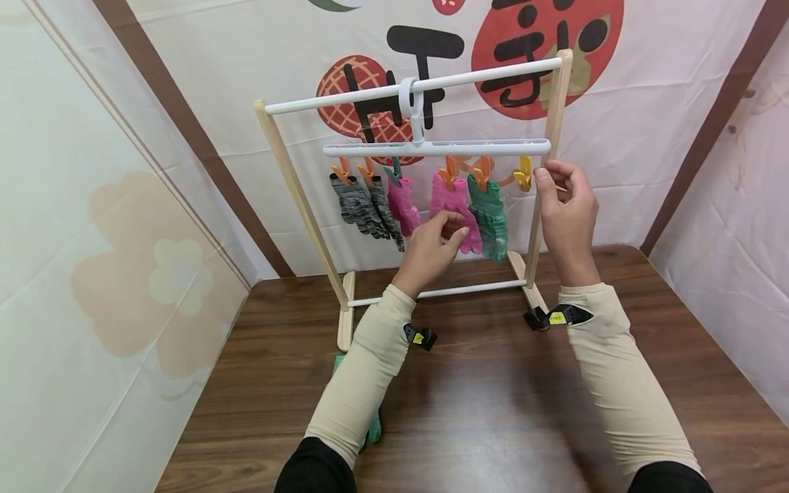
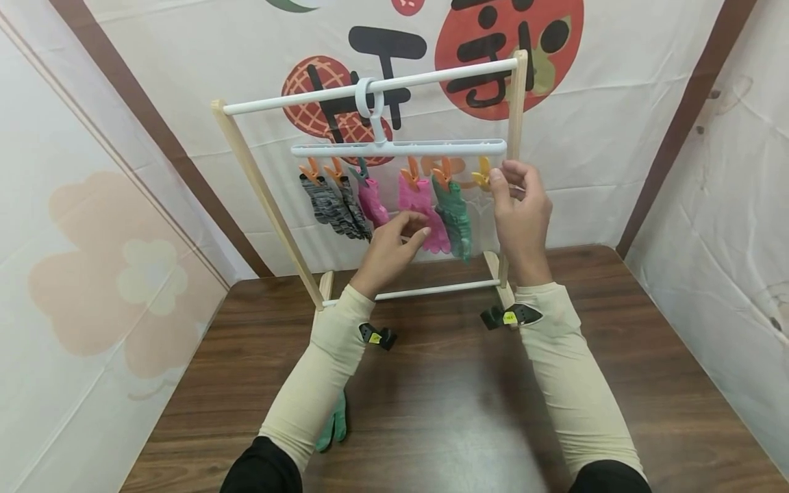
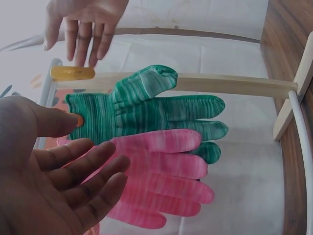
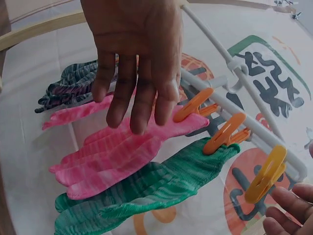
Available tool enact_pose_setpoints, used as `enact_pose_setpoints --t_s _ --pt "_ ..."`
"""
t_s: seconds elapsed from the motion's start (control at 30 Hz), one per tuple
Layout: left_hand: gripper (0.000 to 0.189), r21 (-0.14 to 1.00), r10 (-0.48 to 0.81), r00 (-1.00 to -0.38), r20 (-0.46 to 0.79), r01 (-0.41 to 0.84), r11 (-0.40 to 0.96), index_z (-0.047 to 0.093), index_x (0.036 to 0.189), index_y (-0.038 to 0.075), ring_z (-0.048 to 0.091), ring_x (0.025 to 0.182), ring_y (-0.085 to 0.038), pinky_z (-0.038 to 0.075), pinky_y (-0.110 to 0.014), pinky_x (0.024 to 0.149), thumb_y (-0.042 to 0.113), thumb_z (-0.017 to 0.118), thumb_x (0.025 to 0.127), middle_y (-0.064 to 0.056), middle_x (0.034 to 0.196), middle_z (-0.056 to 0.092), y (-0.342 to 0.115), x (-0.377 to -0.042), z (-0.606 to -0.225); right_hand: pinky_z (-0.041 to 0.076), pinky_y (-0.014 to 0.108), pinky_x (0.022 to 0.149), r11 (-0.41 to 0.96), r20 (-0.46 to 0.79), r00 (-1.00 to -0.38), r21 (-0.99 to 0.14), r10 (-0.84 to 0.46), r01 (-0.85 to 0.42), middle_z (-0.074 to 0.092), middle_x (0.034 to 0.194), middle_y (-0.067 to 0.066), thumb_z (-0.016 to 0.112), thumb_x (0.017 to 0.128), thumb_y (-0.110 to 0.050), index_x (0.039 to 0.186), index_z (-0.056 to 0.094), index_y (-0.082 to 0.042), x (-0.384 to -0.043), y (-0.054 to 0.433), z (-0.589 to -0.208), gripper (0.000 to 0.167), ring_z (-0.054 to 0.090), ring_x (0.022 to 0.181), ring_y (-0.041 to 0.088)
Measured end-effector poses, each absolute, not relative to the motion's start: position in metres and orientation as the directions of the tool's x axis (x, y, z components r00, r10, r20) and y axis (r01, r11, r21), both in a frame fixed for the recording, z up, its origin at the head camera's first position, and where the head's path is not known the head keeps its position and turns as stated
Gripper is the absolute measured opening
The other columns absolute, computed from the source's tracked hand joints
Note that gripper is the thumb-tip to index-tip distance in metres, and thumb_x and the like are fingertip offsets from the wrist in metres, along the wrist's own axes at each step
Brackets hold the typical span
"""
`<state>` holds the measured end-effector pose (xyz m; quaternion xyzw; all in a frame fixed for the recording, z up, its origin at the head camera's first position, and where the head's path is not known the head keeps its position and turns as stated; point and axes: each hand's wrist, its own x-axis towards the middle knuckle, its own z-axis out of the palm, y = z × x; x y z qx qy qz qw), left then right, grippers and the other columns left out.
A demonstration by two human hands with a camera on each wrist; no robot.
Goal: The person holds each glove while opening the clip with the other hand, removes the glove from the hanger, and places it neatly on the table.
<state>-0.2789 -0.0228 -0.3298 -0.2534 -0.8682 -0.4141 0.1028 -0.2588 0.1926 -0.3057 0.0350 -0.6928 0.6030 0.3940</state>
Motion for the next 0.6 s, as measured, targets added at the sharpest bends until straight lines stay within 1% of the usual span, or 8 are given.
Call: enact_pose_setpoints --t_s 0.13,0.23,0.33,0.47,0.57,0.6 --pt "0.038 0.659 0.360 -0.846 0.394 0.533 0.531 0.060 0.137 0.010 0.065 0.101 -0.013 0.052 -0.029 0.087 0.029 0.060 0.104 -0.001 0.115 0.070 -0.019 -0.279 -0.328 0.046 0.023 0.090 0.305 0.628 -0.634 -0.776 0.451 -0.552 0.067 0.114 0.008 0.064 0.101 -0.027 0.124 0.064 -0.001 -0.253 0.190 -0.303 0.035 0.061 0.105 0.012" --pt "0.041 0.661 0.362 -0.844 0.396 0.536 0.526 0.058 0.140 0.010 0.066 0.105 -0.014 0.052 -0.028 0.090 0.028 0.060 0.104 -0.002 0.118 0.070 -0.017 -0.279 -0.326 0.045 0.025 0.092 0.321 0.660 -0.602 -0.749 0.451 -0.580 0.066 0.115 0.012 0.062 0.102 -0.020 0.124 0.063 0.004 -0.242 0.183 -0.295 0.033 0.059 0.106 0.013" --pt "0.043 0.664 0.365 -0.840 0.401 0.541 0.516 0.056 0.143 0.009 0.066 0.106 -0.014 0.052 -0.029 0.091 0.028 0.060 0.104 -0.003 0.121 0.069 -0.015 -0.280 -0.325 0.045 0.024 0.092 0.312 0.682 -0.584 -0.726 0.440 -0.612 0.066 0.113 0.016 0.061 0.101 -0.014 0.121 0.063 0.008 -0.229 0.173 -0.285 0.031 0.059 0.104 0.013" --pt "0.046 0.669 0.370 -0.838 0.401 0.543 0.507 0.054 0.145 0.008 0.066 0.106 -0.015 0.052 -0.030 0.091 0.027 0.061 0.104 -0.005 0.123 0.069 -0.012 -0.281 -0.325 0.045 0.022 0.089 0.308 0.705 -0.583 -0.705 0.404 -0.639 0.067 0.110 0.020 0.061 0.100 -0.010 0.119 0.063 0.011 -0.218 0.158 -0.278 0.029 0.059 0.098 0.010" --pt "0.047 0.673 0.375 -0.839 0.395 0.542 0.504 0.052 0.147 0.008 0.066 0.105 -0.016 0.052 -0.030 0.091 0.026 0.061 0.104 -0.005 0.123 0.069 -0.010 -0.281 -0.325 0.046 0.022 0.090 0.352 0.738 -0.576 -0.674 0.352 -0.649 0.068 0.110 0.022 0.061 0.099 -0.006 0.119 0.063 0.012 -0.217 0.149 -0.279 0.027 0.062 0.099 0.018" --pt "0.048 0.674 0.377 -0.838 0.395 0.543 0.501 0.052 0.147 0.008 0.066 0.106 -0.016 0.052 -0.029 0.091 0.026 0.061 0.104 -0.006 0.123 0.069 -0.009 -0.281 -0.324 0.047 0.025 0.092 0.371 0.749 -0.573 -0.663 0.333 -0.651 0.069 0.111 0.023 0.062 0.099 -0.005 0.120 0.063 0.012 -0.221 0.148 -0.283 0.026 0.064 0.101 0.021"
